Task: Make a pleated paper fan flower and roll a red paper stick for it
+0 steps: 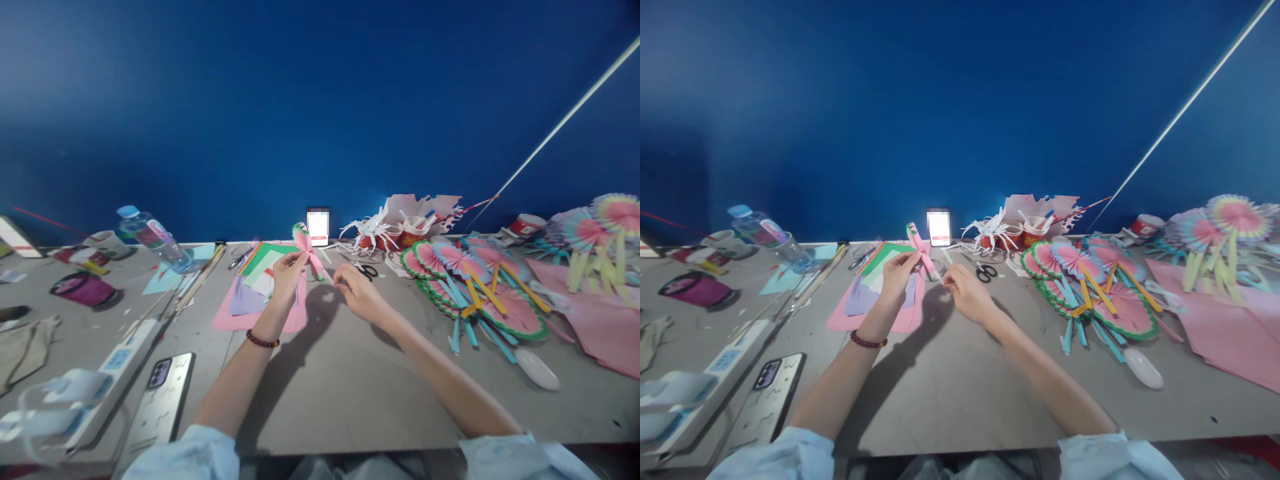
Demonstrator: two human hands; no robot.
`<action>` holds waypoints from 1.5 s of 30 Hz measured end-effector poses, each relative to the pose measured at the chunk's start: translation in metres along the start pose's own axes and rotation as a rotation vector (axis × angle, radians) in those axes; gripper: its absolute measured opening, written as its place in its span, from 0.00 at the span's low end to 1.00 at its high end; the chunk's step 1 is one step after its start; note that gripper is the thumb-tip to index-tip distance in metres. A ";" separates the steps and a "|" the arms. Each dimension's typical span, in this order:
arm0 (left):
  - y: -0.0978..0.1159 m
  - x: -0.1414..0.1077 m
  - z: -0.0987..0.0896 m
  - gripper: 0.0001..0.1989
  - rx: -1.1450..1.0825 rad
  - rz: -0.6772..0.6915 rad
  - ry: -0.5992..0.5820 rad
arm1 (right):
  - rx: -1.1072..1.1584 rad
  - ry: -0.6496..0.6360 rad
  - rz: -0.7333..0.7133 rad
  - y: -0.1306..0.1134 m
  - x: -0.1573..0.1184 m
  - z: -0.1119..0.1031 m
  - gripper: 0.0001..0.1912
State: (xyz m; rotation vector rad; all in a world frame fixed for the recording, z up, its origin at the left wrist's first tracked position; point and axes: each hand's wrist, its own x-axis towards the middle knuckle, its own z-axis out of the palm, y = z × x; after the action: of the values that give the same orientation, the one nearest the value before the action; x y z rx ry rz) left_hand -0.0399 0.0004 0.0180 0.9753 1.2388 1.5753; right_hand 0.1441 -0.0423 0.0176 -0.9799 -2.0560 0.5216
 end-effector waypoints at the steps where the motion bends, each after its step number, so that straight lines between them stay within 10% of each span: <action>1: 0.001 0.002 -0.002 0.15 -0.007 0.005 0.014 | -0.026 -0.050 0.018 0.003 -0.001 0.001 0.07; 26: 0.014 -0.008 0.005 0.15 -0.009 -0.028 -0.125 | -0.426 0.147 0.306 0.101 -0.003 -0.039 0.07; 38: 0.010 -0.013 0.008 0.15 0.067 -0.001 -0.137 | -0.067 0.185 0.106 0.017 0.007 -0.023 0.08; 45: 0.006 -0.014 0.010 0.17 0.011 -0.097 -0.170 | -0.140 0.167 0.090 0.009 0.003 -0.016 0.08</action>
State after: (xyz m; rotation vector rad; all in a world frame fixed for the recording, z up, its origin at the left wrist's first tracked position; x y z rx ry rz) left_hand -0.0274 -0.0111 0.0252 1.0186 1.1600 1.3828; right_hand 0.1599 -0.0335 0.0232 -1.1630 -1.9254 0.3324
